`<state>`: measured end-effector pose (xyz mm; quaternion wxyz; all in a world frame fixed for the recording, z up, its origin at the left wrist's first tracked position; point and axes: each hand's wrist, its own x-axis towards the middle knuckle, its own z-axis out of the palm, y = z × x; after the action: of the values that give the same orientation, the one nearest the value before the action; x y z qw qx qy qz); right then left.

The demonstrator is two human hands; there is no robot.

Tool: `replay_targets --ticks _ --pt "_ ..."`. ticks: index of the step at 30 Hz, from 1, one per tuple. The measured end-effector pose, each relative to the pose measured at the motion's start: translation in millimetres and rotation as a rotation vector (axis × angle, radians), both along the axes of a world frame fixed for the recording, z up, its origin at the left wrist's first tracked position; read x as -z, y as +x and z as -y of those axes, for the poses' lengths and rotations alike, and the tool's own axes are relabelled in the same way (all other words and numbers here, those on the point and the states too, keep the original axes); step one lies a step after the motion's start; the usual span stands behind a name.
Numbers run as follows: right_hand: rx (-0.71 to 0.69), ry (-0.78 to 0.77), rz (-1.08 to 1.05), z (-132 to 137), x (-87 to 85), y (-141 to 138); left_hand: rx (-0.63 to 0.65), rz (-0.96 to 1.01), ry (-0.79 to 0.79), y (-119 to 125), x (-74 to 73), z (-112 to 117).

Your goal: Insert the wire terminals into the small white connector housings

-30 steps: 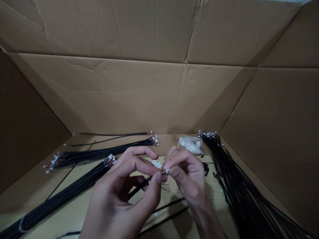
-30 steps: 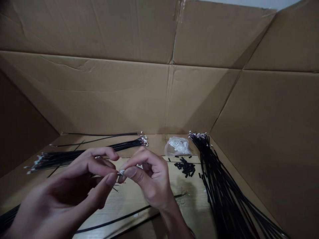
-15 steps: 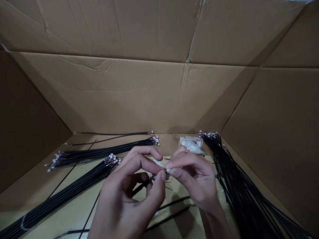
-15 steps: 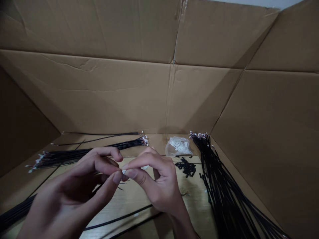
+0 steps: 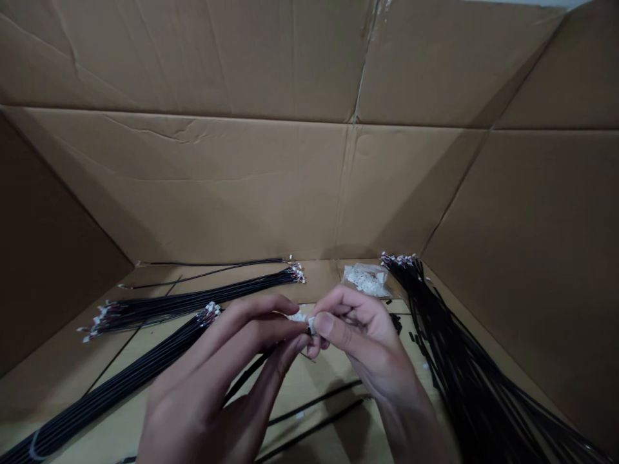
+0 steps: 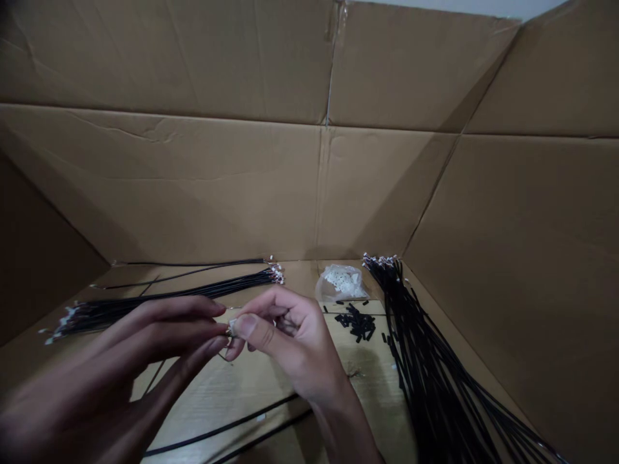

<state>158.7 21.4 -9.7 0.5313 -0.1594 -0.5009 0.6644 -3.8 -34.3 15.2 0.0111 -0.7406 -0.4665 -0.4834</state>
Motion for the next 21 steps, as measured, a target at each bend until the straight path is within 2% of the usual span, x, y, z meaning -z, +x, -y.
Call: replay_targets --ticks 2,5,10,13,19,21 --pt "0.015 0.007 0.024 1.0 -1.7 1.0 -0.048 -0.103 0.084 -0.7 3.9 3.3" --pt "0.028 0.007 0.047 2.8 -3.3 2.4 -0.094 -0.153 0.158 -7.0 14.4 8.1" --pt "0.027 -0.031 0.049 6.9 -5.8 4.0 -0.040 -0.243 0.105 -26.1 24.6 9.3" --pt "0.032 -0.039 0.050 8.7 -7.3 4.3 -0.017 -0.260 0.109 -23.6 18.8 6.9" --pt "0.011 -0.049 0.002 10.2 -8.4 3.9 -0.096 -0.084 0.099 3.3 1.2 3.3" --pt "0.014 -0.049 0.012 11.4 -10.1 4.4 -0.060 -0.092 0.077 6.8 -1.2 1.4"
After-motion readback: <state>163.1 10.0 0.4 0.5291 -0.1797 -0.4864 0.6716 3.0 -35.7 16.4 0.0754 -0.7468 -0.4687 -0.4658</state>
